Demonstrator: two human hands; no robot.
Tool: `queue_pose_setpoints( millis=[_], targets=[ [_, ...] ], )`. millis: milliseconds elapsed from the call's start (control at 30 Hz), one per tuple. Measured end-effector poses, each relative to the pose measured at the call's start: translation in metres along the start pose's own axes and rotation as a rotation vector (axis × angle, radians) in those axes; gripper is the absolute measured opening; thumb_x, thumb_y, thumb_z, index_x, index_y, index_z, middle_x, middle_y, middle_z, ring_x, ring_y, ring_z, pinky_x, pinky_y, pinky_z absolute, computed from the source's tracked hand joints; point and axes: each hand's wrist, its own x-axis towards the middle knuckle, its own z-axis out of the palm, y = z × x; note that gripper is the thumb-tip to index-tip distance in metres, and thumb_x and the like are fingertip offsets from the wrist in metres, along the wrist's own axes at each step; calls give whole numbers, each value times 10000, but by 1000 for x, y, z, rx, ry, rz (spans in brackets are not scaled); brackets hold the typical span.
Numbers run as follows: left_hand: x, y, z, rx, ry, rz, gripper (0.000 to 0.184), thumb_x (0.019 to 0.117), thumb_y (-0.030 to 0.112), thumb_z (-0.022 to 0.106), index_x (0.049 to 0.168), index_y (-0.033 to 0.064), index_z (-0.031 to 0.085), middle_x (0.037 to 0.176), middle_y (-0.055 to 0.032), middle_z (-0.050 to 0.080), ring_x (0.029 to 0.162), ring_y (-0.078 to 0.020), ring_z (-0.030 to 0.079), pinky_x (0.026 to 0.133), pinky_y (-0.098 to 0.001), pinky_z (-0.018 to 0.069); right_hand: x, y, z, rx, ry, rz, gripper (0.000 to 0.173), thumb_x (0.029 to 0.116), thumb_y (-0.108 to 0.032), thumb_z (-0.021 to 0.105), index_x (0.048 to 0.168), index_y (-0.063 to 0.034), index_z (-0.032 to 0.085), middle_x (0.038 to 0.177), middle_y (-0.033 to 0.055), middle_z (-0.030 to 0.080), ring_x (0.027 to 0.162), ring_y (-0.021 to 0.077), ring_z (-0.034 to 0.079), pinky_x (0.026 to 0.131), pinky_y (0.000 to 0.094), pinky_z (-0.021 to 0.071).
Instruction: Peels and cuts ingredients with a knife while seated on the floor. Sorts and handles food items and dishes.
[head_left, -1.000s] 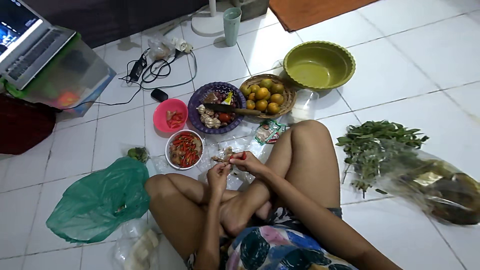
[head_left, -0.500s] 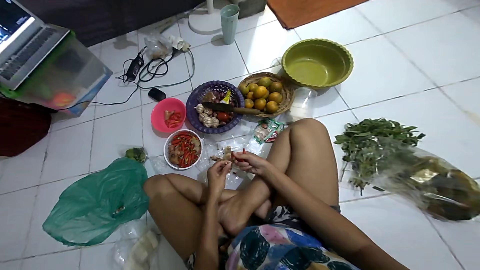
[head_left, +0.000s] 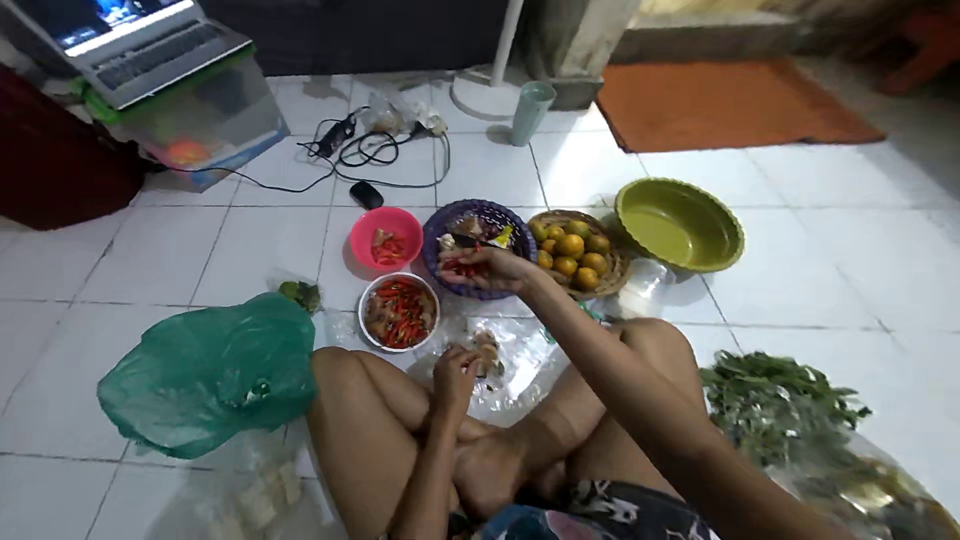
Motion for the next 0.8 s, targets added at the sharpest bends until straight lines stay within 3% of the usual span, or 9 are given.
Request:
queue_pose_setpoints(
  millis=[233,300,400,500,567,633,700,767,800],
  targets=[
    [7,2,4,-58,-61,45,224,967,91,645,1115,-40,751,1093,-242,712,1049,-358,691,996,-470,518,82,-45,63,-336,113,-45,434,986,109,337,1402,56,449,1199,156,592,927,152,630,875,308,535],
    [6,-2,7,-58,-13,109,217,961,88,645,1094,-42,758,1050,-249,715,1003,-372,701,957,-486,534,104,-49,68,-381,149,-41,480,965,116,353,1434,39,418,1214,163,561,883,151,602,814,309,529],
    [6,-5,7,-57,1,106,213,965,87,643,1092,-37,761,1030,-238,718,983,-359,704,945,-472,539,115,-52,74,-456,208,-37,528,938,136,371,1451,18,419,1109,128,532,768,133,527,700,301,496],
    [7,-5,8,-58,4,93,210,960,87,647,1093,-29,762,1027,-232,719,977,-351,704,941,-469,538,114,-51,68,-477,230,-30,574,941,120,366,1497,-21,394,1240,166,528,778,150,529,658,315,487],
    [7,-4,8,-54,-15,72,223,965,96,644,1116,-23,757,1033,-226,718,986,-348,699,944,-474,532,105,-50,63,-410,235,-66,557,985,82,339,1529,-40,350,1243,179,536,777,158,569,680,319,516],
    [7,2,2,-32,-79,0,251,987,119,628,1165,-20,737,1085,-225,710,1035,-344,686,980,-468,515,86,-48,57,-271,201,-102,493,1055,25,311,1543,-47,308,1255,194,605,904,196,675,827,356,560],
    [8,8,-3,-23,-107,-64,280,1001,142,628,1215,-15,714,1139,-224,703,1064,-332,681,1003,-455,508,63,-39,46,-277,198,-134,421,1073,-18,382,1494,-38,386,1092,106,685,829,111,684,782,277,570],
    [8,5,-2,-37,-88,-82,288,993,155,644,1212,-20,708,1137,-219,700,1027,-320,688,972,-449,522,38,-22,30,-447,230,-126,344,1056,-28,456,1398,-10,488,893,26,622,642,50,538,606,216,474],
    [8,3,-2,-38,-79,-85,292,989,169,656,1199,-28,708,1139,-217,701,1021,-316,694,967,-449,529,26,-12,19,-525,232,-90,331,1049,-25,471,1377,11,492,892,34,590,639,64,511,599,227,457]
  ],
)
